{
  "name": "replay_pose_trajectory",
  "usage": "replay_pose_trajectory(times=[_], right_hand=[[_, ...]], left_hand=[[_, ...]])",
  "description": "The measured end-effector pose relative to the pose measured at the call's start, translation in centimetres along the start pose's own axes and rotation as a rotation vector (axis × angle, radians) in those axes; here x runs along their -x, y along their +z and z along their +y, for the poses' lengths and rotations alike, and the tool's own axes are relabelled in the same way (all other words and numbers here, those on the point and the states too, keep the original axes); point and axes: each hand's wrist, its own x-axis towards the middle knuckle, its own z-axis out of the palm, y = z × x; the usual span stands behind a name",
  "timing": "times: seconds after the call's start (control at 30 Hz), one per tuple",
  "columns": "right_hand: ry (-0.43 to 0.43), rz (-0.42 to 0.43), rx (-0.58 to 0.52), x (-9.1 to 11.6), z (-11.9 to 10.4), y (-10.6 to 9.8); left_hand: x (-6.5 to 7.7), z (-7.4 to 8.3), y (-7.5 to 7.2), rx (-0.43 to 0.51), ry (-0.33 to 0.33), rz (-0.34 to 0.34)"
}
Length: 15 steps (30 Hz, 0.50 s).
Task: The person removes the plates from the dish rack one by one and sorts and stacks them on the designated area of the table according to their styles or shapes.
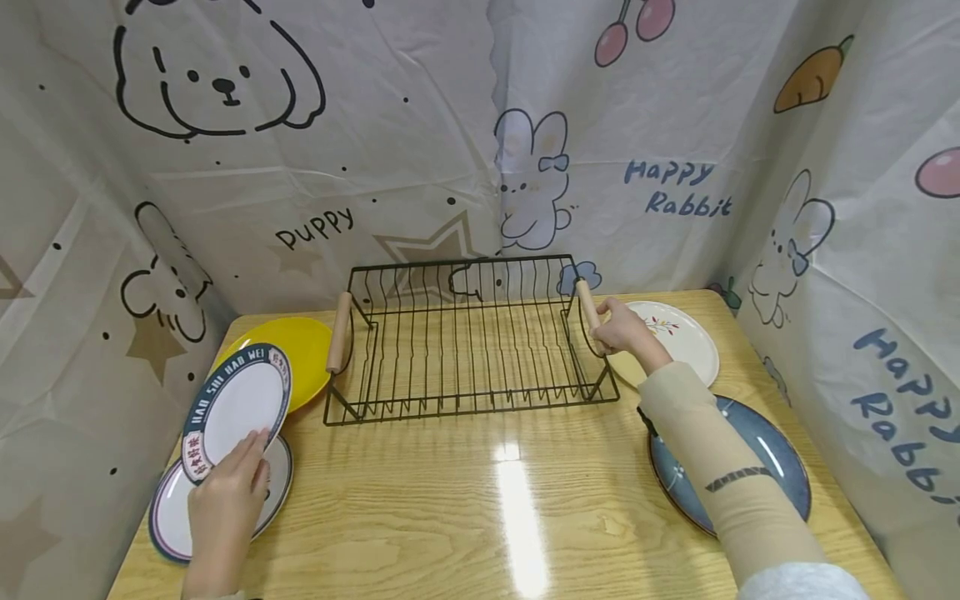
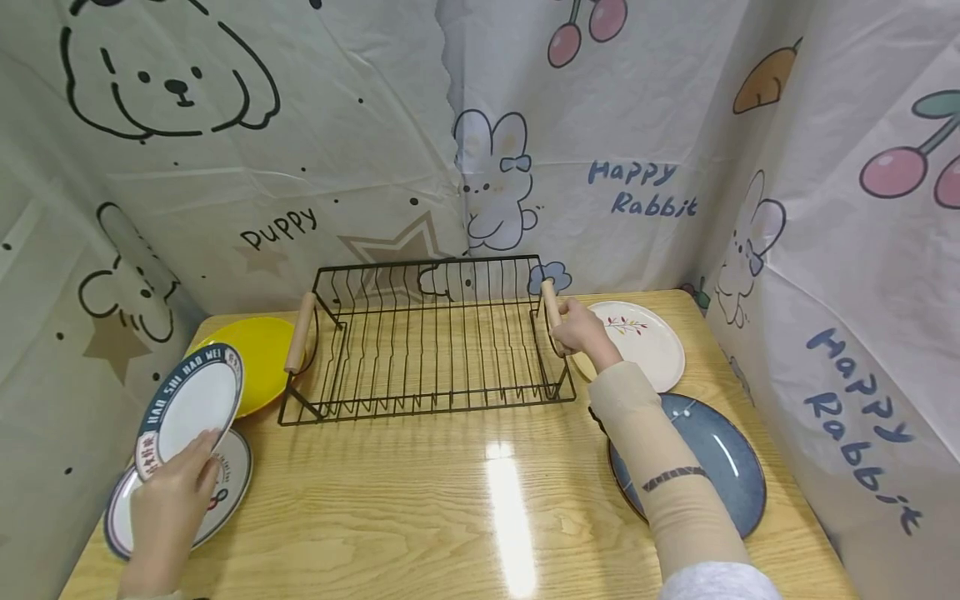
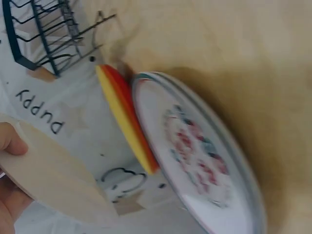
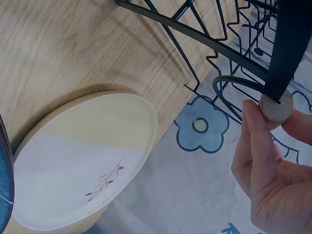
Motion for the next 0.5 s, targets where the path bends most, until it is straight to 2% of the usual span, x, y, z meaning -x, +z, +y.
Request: replay_pose_trajectory(times=[0.17, 0.37, 0.5], right_hand=[[-0.003, 0.006, 0.004, 0.1, 0.0, 0.0], [-0.016, 0.007, 0.007, 0.0, 0.1, 0.0], [-0.015, 0.005, 0.007, 0.0, 0.2, 0.0]], left_hand=[[2.0, -0.8, -0.3, -0.027, -0.040, -0.018], [4.0, -1.0, -0.7, -0.048, -0.125, -0.088], [5.0, -1.2, -0.7, -0.061, -0.140, -0.107]])
